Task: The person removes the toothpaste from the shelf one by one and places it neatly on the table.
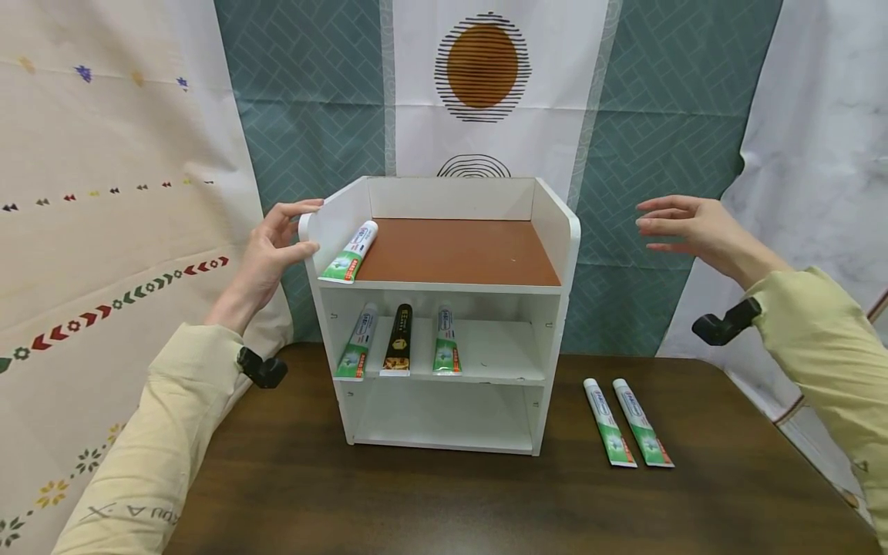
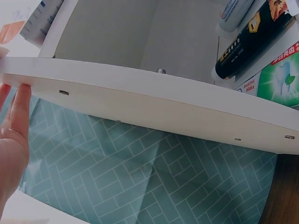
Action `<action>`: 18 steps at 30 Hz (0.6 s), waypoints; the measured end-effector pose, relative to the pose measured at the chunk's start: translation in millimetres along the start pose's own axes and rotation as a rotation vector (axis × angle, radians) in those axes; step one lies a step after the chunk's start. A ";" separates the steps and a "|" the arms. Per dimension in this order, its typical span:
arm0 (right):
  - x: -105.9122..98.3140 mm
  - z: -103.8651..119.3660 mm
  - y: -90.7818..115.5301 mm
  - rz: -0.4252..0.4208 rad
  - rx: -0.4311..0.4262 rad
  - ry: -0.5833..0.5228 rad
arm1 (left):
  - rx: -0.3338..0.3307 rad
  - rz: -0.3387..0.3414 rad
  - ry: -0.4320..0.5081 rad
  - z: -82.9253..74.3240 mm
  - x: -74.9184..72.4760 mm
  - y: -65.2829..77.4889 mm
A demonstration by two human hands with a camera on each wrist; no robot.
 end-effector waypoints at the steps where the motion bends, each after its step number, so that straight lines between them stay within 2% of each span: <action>1: 0.1 5.5 -1.1 0.003 0.001 -0.006 | 0.001 0.000 0.000 0.1 0.0 0.2; 9: 6.6 44.9 -11.6 0.009 0.018 -0.002 | 0.011 0.000 0.006 0.6 -0.6 0.1; 13: 17.1 62.1 -17.4 0.019 0.015 0.049 | 0.012 0.004 0.008 0.9 -0.7 -0.1; 18: 36.8 80.8 -25.1 0.049 0.005 0.038 | 0.008 0.004 0.009 1.4 -0.1 0.3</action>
Point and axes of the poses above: each hand's wrist, its own y-axis away from the middle knuckle, its own x-axis out of the palm, z = x × y, the point moved 2 cm from there along -y, towards the middle knuckle, and after that the axes turned 7 degrees about x, right-handed, at the moved point
